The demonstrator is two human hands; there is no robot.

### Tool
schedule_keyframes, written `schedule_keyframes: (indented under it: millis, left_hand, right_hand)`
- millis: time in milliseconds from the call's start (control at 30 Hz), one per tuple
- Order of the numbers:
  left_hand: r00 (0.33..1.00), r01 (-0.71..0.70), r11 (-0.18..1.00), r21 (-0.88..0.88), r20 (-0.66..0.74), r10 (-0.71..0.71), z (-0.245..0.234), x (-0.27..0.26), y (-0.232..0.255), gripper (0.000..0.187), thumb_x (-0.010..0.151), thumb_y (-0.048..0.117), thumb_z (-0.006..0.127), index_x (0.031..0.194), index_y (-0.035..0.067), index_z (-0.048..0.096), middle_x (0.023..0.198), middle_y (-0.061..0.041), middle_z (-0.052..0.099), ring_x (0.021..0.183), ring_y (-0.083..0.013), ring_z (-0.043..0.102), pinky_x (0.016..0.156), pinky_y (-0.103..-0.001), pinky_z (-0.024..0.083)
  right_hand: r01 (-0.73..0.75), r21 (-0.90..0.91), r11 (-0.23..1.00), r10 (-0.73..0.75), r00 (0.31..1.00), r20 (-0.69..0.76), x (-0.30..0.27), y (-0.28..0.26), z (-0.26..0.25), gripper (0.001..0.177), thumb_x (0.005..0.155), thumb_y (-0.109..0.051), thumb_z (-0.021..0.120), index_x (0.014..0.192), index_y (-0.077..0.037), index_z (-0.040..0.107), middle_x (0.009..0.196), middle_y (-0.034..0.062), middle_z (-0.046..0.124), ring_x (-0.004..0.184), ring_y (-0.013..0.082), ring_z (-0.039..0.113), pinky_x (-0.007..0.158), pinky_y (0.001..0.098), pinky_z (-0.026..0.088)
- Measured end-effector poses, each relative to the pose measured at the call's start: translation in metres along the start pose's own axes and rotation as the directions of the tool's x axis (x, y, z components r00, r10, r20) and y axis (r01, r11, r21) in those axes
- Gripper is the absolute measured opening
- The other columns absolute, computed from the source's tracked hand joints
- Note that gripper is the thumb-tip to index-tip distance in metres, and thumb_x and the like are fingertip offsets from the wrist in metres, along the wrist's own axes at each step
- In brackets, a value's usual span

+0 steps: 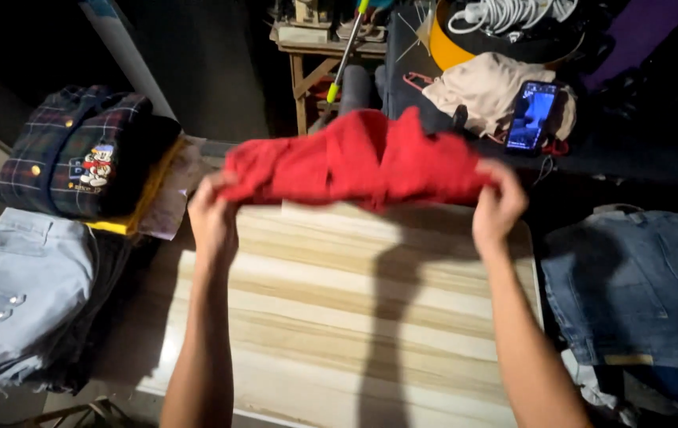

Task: Folding denim shorts and a red skirt on a low table.

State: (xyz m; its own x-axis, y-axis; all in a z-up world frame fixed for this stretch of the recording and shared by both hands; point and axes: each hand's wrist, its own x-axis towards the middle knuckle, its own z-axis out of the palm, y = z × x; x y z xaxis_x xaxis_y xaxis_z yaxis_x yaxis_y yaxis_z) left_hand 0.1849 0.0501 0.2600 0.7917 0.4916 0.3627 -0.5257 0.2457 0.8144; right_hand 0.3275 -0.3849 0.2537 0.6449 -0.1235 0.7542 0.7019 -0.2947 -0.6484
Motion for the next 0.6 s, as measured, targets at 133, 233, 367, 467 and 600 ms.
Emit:
schedule_keyframes:
  millis: [133,233,367,467,600]
  left_hand:
    - [0.974,0.223,0.838,0.498,-0.135,-0.179,-0.098,-0.117,-0.108,0.028,0.092,-0.005,0.05,0.108,0.0,0.073,0.089,-0.004,0.066,0.073,-0.012,0.052,0.062,-0.026,0.041]
    - [0.884,0.463,0.631,0.623,-0.276,-0.376,-0.155,-0.218,-0.175,0.029,0.093,0.004,0.053,0.11,0.003,0.076,0.084,-0.007,0.076,0.068,-0.0135,0.06,0.061,-0.031,0.049]
    - [0.815,0.537,0.4,0.743,-0.334,-0.473,-0.167,-0.305,-0.172,0.02,0.089,0.012,0.067,0.104,0.007,0.079,0.095,-0.011,0.081,0.087,-0.0153,0.074,0.081,-0.032,0.055]
    - [0.772,0.598,0.424,0.68,-0.346,-0.534,-0.173,-0.323,-0.163,0.019,0.088,0.011,0.068,0.102,0.007,0.08,0.096,-0.008,0.083,0.089,-0.0143,0.074,0.083,-0.03,0.055]
    - [0.682,0.667,0.447,0.597,-0.247,-0.689,-0.193,-0.332,-0.158,0.022,0.085,0.004,0.066,0.101,0.003,0.081,0.093,-0.009,0.082,0.084,-0.0148,0.07,0.08,-0.028,0.053]
  right_hand:
    - [-0.149,-0.046,0.988,0.154,0.979,0.134,-0.146,0.056,-0.031,0.045,0.08,0.019,0.045,0.113,0.003,0.07,0.11,0.0129,0.074,0.107,0.0224,0.07,0.1,0.0338,0.054]
    - [-0.371,-0.14,0.918,0.396,0.864,0.31,-0.265,0.085,-0.063,0.044,0.081,0.015,0.048,0.114,-0.002,0.071,0.113,0.0124,0.075,0.108,0.0235,0.071,0.097,0.0346,0.054]
    - [-0.387,-0.508,0.769,0.606,0.693,0.39,-0.33,0.045,-0.108,0.039,0.082,0.003,0.064,0.116,-0.012,0.075,0.116,0.012,0.076,0.109,0.0318,0.071,0.094,0.0387,0.054]
    - [-0.342,-0.487,0.803,0.557,0.72,0.413,-0.34,0.018,-0.129,0.039,0.078,0.003,0.066,0.114,-0.012,0.073,0.111,0.0119,0.075,0.106,0.033,0.07,0.091,0.039,0.054]
    - [-0.228,-0.466,0.855,0.447,0.779,0.439,-0.357,0.004,-0.149,0.038,0.07,0.001,0.067,0.105,-0.012,0.073,0.103,0.0107,0.075,0.099,0.0311,0.07,0.086,0.0387,0.055]
